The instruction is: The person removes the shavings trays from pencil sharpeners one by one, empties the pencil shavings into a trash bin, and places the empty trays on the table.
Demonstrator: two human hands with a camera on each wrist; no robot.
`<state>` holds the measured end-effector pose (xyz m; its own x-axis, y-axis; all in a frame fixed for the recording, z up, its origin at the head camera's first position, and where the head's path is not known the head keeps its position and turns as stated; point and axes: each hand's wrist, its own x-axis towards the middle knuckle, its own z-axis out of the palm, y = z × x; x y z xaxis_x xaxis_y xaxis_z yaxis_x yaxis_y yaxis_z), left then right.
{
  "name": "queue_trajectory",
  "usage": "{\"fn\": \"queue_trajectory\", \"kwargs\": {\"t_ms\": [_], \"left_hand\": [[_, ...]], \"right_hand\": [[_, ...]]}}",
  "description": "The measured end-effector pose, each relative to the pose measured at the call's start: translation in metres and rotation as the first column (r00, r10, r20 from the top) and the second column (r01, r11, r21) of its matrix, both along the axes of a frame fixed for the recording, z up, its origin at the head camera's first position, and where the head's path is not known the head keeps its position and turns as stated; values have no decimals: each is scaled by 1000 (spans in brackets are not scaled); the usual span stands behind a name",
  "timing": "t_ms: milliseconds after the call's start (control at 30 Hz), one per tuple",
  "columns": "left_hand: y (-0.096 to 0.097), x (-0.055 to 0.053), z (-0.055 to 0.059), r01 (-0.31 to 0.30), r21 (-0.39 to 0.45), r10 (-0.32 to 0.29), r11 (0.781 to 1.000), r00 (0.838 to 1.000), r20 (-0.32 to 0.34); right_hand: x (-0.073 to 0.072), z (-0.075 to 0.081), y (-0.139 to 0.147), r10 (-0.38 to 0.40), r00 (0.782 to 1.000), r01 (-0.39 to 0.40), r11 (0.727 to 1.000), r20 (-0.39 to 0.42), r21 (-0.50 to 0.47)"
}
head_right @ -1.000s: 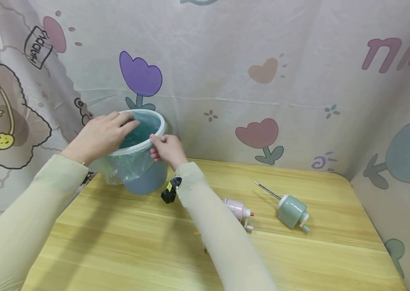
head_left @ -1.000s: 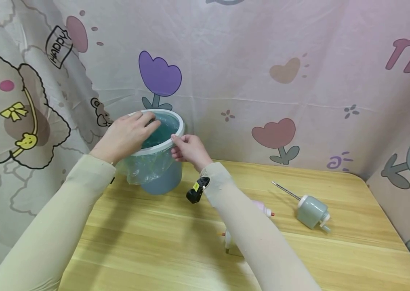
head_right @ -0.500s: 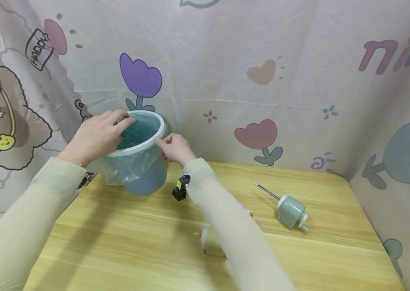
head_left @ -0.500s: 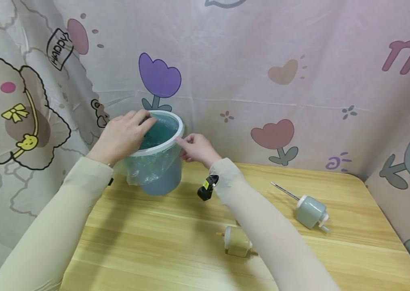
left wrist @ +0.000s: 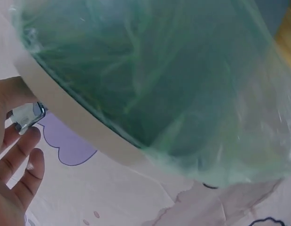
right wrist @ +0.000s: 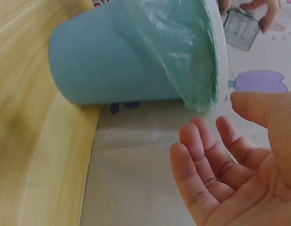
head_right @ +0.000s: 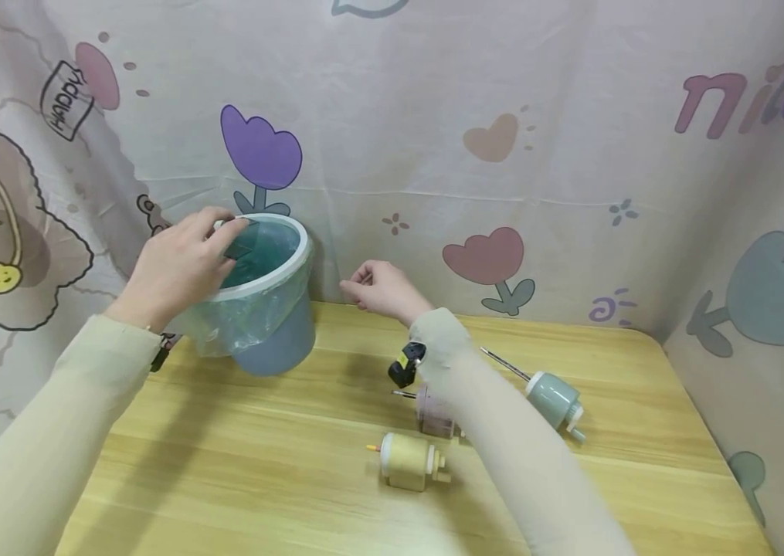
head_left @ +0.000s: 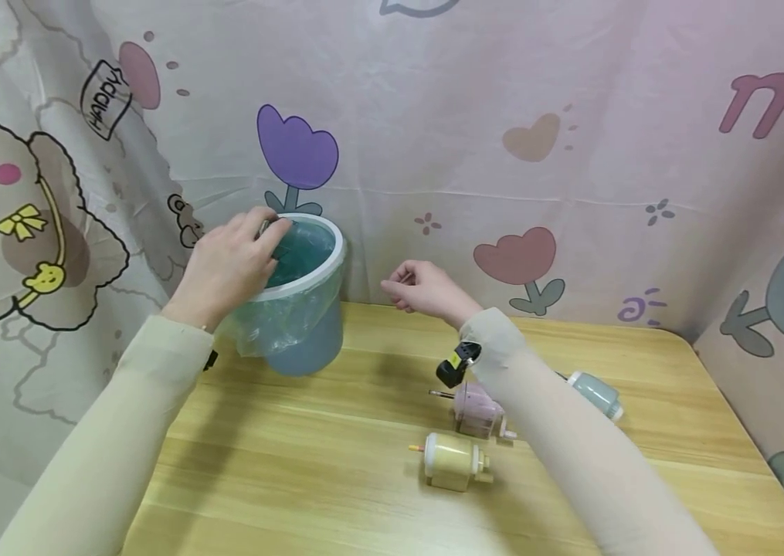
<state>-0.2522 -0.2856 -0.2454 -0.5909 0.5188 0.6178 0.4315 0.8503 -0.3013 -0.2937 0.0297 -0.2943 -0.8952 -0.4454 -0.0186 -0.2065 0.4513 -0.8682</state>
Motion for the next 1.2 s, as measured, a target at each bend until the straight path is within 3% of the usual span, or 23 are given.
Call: {"fn": "queue_trajectory", "kwargs": {"t_ms": [167, 333, 600, 767, 1000, 1200], "left_hand": [[3, 4, -1, -87, 166, 77, 982, 995, 63], [5, 4, -6, -160, 356, 112, 921, 982, 149], [13, 6, -13, -117, 602, 4, 790, 983, 186], [19, 7, -16, -96, 687, -40, 720, 983, 178], [31, 10, -23, -57, 801, -138, 596, 975, 173], [46, 15, -26, -18, 841, -212, 541, 965, 156]], "right_hand": [[1, -4, 29, 19, 1000, -19, 1000, -11, 16], [7, -7, 62, 24, 999, -22, 998, -34, 54], [15, -16, 121, -13, 992, 31, 990, -127, 139], [20, -26, 152, -43, 985, 71, 984, -170, 162], [23, -45, 179, -86, 976, 120, 979, -201, 165], [31, -60, 199, -112, 973, 150, 972, -202, 180]]}}
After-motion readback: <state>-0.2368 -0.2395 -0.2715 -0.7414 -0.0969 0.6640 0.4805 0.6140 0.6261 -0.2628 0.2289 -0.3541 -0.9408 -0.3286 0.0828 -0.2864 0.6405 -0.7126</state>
